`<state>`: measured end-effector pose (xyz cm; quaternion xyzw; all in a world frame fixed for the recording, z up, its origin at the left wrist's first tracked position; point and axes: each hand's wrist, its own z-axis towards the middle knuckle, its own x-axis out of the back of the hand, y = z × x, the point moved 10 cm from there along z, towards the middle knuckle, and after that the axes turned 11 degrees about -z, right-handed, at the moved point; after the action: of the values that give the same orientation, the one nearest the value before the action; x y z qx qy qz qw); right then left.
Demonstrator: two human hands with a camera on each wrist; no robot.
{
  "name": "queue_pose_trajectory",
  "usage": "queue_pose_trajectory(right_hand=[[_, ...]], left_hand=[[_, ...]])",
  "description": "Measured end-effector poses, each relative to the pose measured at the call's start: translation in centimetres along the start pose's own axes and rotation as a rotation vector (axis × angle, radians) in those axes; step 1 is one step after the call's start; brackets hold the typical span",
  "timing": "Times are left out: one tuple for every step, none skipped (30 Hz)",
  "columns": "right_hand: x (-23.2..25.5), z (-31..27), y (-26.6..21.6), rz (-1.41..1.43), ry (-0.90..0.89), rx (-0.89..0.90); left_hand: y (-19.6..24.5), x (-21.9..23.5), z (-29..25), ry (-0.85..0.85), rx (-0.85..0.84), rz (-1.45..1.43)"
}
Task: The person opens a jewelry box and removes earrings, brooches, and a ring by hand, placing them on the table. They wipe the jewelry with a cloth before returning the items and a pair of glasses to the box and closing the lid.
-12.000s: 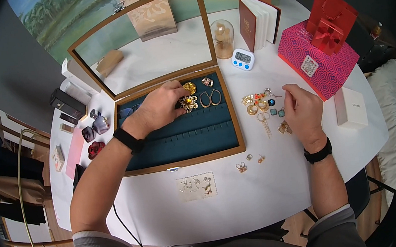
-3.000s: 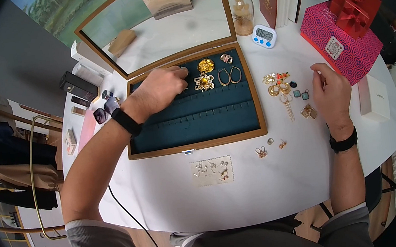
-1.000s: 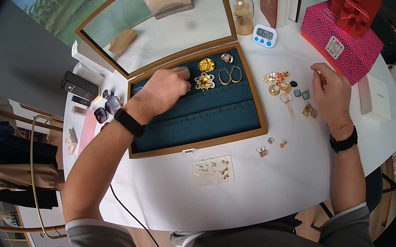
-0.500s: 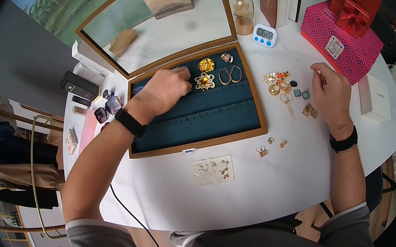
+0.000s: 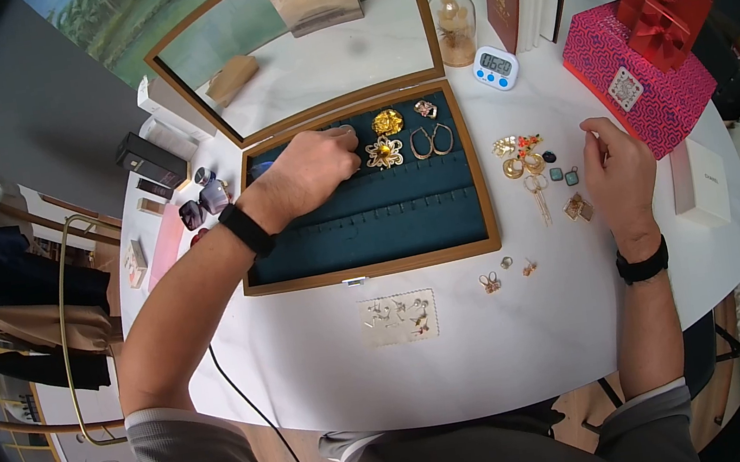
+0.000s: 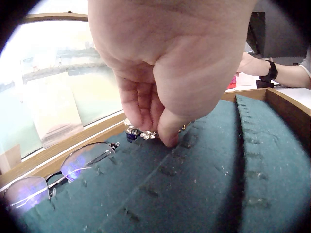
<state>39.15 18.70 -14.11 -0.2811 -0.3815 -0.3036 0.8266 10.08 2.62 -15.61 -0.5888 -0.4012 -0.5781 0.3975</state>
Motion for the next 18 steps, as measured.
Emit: queue_pose_trajectory(right_hand=[[-0.02, 0.00, 0.03, 0.000, 0.000, 0.001], [0.04, 0.02, 0.00, 0.000, 0.000, 0.000], [0.12, 0.04, -0.06, 0.003, 0.000, -0.002], [0.15, 0.04, -0.07, 0.006, -0.001, -0.005], [0.14, 0.04, -0.05, 0.006, -0.001, -0.005], [0.18, 0.03, -0.08, 0.007, 0.006, 0.000], [0.22, 0.02, -0.13, 0.008, 0.013, 0.006], [0.20, 0.01, -0.16, 0.009, 0.013, 0.006], [0.18, 0.01, -0.15, 0.011, 0.011, 0.003], [0.17, 0.01, -0.14, 0.013, 0.011, -0.001], [0.18, 0.02, -0.16, 0.013, 0.010, -0.001], [0.20, 0.03, -0.16, 0.010, 0.010, -0.002], [0.21, 0.03, -0.16, 0.008, 0.009, -0.003], [0.22, 0.02, -0.16, 0.008, 0.009, -0.003], [0.18, 0.03, -0.14, 0.007, 0.003, -0.006], [0.12, 0.03, -0.11, 0.007, -0.003, -0.009], [0.07, 0.02, -0.10, 0.007, -0.003, -0.009], [0.05, 0.00, -0.09, 0.011, 0.004, -0.005]], left_hand=[[0.01, 0.04, -0.04, 0.000, 0.000, 0.001], [-0.01, 0.10, -0.10, 0.003, 0.003, -0.009], [-0.03, 0.15, -0.12, 0.006, 0.007, -0.020], [0.00, 0.26, -0.07, 0.006, 0.006, -0.020], [-0.05, 0.04, -0.03, -0.036, 0.017, 0.025], [-0.14, -0.28, -0.03, -0.077, 0.029, 0.070], [-0.13, -0.30, -0.04, -0.078, 0.029, 0.069], [-0.10, -0.33, -0.05, -0.078, 0.026, 0.075], [-0.07, -0.34, -0.05, -0.079, 0.024, 0.082], [-0.04, -0.32, -0.04, -0.079, 0.024, 0.082], [0.00, -0.29, -0.04, -0.082, 0.026, 0.082], [0.03, -0.26, -0.04, -0.084, 0.028, 0.083], [0.08, -0.23, -0.05, -0.085, 0.028, 0.082], [0.13, -0.15, -0.06, -0.079, 0.028, 0.077], [0.16, -0.10, -0.06, -0.073, 0.027, 0.071], [0.14, -0.18, -0.07, -0.073, 0.027, 0.071], [0.18, -0.20, -0.11, -0.061, 0.020, 0.064], [0.23, -0.14, -0.16, -0.049, 0.013, 0.057]])
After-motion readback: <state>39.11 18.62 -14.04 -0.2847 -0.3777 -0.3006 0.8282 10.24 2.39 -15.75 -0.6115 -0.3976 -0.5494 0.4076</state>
